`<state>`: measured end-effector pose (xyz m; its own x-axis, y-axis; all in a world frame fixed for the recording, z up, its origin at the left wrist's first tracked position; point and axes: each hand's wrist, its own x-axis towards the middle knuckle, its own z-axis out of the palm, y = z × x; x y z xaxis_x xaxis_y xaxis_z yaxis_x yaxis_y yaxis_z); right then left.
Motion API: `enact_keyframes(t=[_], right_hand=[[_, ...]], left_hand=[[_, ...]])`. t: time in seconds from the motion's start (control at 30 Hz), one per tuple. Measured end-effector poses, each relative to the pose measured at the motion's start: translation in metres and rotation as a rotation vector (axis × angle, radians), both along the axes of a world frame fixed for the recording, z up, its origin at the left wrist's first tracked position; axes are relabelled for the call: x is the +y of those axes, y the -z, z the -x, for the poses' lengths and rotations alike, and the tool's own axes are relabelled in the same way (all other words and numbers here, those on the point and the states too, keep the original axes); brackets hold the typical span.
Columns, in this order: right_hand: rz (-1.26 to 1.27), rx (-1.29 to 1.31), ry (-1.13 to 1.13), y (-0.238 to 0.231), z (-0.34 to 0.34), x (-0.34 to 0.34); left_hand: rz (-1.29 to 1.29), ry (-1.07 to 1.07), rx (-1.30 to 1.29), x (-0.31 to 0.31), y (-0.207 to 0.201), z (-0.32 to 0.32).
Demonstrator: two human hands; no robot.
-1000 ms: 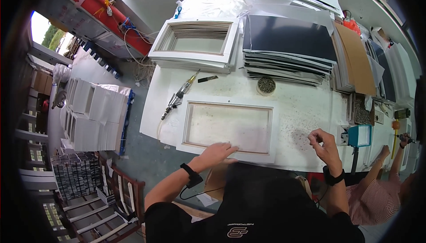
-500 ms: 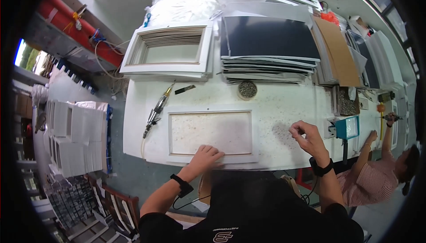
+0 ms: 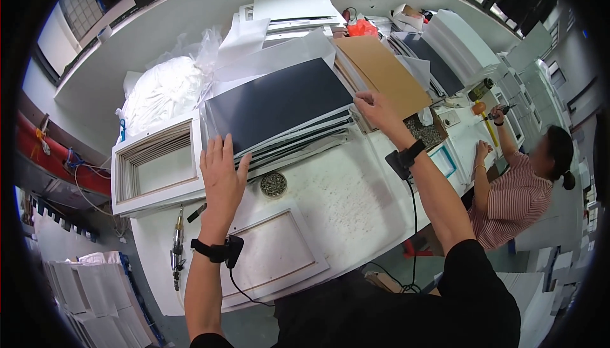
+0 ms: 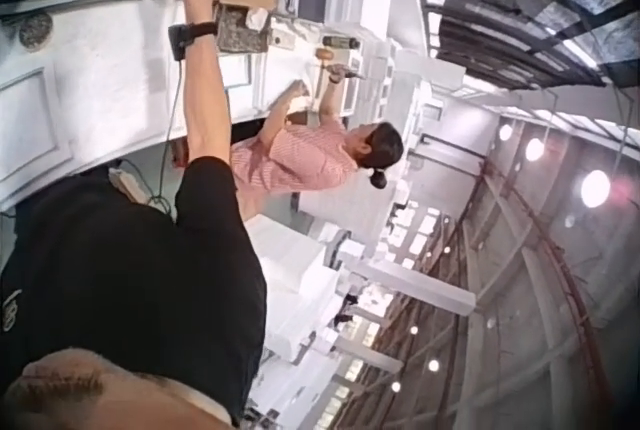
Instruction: The person picks up a white panel and a black panel, places the black panel into a white frame, and applies glue with a roller. They then place the white panel over the glue and secure it to the frame by driving screws with a power screwdriver.
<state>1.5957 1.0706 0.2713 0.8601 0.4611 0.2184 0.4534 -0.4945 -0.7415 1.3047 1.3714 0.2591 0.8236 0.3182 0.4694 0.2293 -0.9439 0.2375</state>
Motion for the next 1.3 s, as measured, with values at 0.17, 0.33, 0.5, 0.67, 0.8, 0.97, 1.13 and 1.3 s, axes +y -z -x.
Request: enact_keyframes(t=[0.17, 0.33, 0.5, 0.67, 0.8, 0.97, 1.13, 1.3], right_hand=[[-0.013, 0.206, -0.013, 0.002, -0.019, 0.003], [-0.14, 0.445, 0.019, -0.008, -0.015, 0.01], [-0.156, 0.432, 0.011, 0.004, -0.042, -0.004], [-0.083, 0.435, 0.07, -0.004, -0.049, -0.005], [-0.254, 0.588, 0.071, 0.005, -0.049, -0.011], [-0.369, 0.775, 0.037, 0.02, -0.057, -0.023], [-0.331, 0.78, 0.061, 0.025, -0.061, -0.013], [-0.279, 0.75, 0.063, 0.034, -0.071, -0.015]], left_hand=[[0.033, -0.055, 0.063, -0.004, 0.011, -0.023], [0.016, -0.077, 0.048, -0.008, 0.01, -0.026], [-0.033, -0.032, 0.039, -0.022, 0.014, -0.038], [-0.038, -0.028, 0.033, -0.027, 0.019, -0.042], [-0.01, -0.016, 0.027, -0.027, 0.02, -0.041], [0.007, 0.0, 0.037, -0.027, 0.015, -0.04], [-0.033, 0.007, 0.025, -0.025, 0.018, -0.04], [-0.039, 0.025, 0.036, -0.028, 0.012, -0.043]])
